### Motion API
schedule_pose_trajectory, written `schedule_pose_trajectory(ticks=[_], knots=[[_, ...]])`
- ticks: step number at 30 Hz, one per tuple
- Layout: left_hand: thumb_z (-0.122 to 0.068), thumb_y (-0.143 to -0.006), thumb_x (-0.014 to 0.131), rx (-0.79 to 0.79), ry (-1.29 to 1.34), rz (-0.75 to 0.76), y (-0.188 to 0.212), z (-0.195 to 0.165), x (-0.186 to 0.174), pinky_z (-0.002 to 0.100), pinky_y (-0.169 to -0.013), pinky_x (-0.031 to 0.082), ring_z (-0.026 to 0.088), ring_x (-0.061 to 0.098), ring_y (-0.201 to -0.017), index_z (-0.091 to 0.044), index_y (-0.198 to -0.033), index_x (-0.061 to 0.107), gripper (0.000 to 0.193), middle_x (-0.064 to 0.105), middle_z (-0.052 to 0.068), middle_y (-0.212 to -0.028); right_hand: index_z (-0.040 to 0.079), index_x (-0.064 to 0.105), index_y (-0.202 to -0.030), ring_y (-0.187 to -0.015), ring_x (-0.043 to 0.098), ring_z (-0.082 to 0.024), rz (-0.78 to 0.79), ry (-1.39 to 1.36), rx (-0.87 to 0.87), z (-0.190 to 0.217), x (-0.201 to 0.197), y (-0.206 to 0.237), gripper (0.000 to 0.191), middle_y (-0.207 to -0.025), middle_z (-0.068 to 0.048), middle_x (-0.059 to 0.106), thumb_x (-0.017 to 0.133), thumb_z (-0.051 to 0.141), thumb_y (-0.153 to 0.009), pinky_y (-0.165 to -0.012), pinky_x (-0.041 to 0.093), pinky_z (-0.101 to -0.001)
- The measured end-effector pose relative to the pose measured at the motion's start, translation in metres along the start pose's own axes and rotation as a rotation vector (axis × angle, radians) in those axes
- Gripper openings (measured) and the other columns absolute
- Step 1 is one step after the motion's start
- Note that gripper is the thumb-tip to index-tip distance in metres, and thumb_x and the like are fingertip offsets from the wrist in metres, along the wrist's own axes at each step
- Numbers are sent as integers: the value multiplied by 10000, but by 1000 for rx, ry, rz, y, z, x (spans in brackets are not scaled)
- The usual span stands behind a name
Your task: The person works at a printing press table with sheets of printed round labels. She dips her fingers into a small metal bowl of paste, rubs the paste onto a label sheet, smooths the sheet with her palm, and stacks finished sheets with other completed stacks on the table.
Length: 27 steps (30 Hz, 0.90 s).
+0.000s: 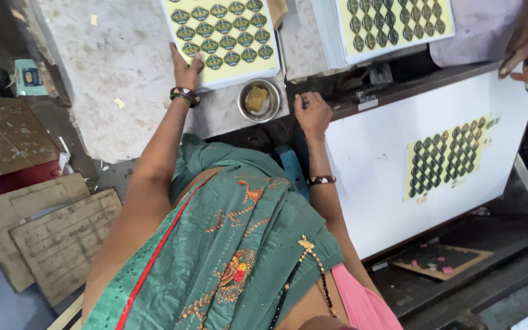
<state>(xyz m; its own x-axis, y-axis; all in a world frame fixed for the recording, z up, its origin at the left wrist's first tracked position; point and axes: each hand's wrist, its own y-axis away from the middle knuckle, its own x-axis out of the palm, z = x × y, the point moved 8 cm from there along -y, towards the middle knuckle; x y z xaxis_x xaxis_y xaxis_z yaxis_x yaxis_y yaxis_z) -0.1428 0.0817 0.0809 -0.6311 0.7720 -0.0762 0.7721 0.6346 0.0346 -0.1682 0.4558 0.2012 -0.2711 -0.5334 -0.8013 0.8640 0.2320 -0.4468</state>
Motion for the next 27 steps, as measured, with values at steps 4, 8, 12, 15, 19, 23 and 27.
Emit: schedule_pose_trajectory(ticks=[4,8,12,15,19,23,27], knots=[[-222,-850,781,-31,-42,32,-2,1,-1,372,-1199,375,380,369,-1483,75,-1587,56,1076,240,284,-1635,112,712,-817,-656,682,-274,-9,-31,35,-8,4,2,130,-779,-51,680,775,203,-886,-583,523,-400],[-311,-816,891,84,-600,-44,-8,-22,4,596,-1232,169,429,140,-1550,56,-1579,125,1141,133,277,-1661,111,715,-821,-642,662,-280,-36,-23,45,-16,7,4,115,-758,-55,661,774,188,-884,-582,509,-410],[-342,-804,863,232,-814,75,-9,-54,51,704,-1244,94,415,33,-1586,-63,-1620,257,1055,83,226,-1721,109,706,-814,-650,662,-280,-26,1,29,-20,11,3,123,-773,-50,669,770,185,-887,-579,505,-410],[-478,-861,795,328,-981,206,-8,-65,87,732,-1216,-1,436,-38,-1567,-84,-1601,293,977,38,215,-1718,102,706,-804,-638,657,-282,-32,16,44,-22,10,3,134,-764,-56,665,774,182,-887,-572,501,-413],[-568,-841,716,272,-1045,366,-2,-47,105,768,-1169,-68,421,-84,-1566,-104,-1637,271,1023,-10,170,-1720,101,715,-815,-622,658,-269,-52,-11,68,-21,8,4,115,-767,-56,670,767,173,-888,-565,504,-405],[-612,-857,683,310,-1077,393,3,-35,106,784,-1151,-65,439,-95,-1561,-78,-1642,257,1040,-26,188,-1715,106,718,-813,-621,658,-266,-67,8,49,-16,3,4,113,-764,-54,671,769,170,-891,-560,503,-406],[-634,-871,654,327,-1082,395,4,-34,107,792,-1142,-57,440,-103,-1556,-83,-1645,243,1035,-38,195,-1711,103,714,-807,-611,650,-267,-50,18,47,-13,1,4,126,-751,-51,661,774,172,-894,-550,492,-410]])
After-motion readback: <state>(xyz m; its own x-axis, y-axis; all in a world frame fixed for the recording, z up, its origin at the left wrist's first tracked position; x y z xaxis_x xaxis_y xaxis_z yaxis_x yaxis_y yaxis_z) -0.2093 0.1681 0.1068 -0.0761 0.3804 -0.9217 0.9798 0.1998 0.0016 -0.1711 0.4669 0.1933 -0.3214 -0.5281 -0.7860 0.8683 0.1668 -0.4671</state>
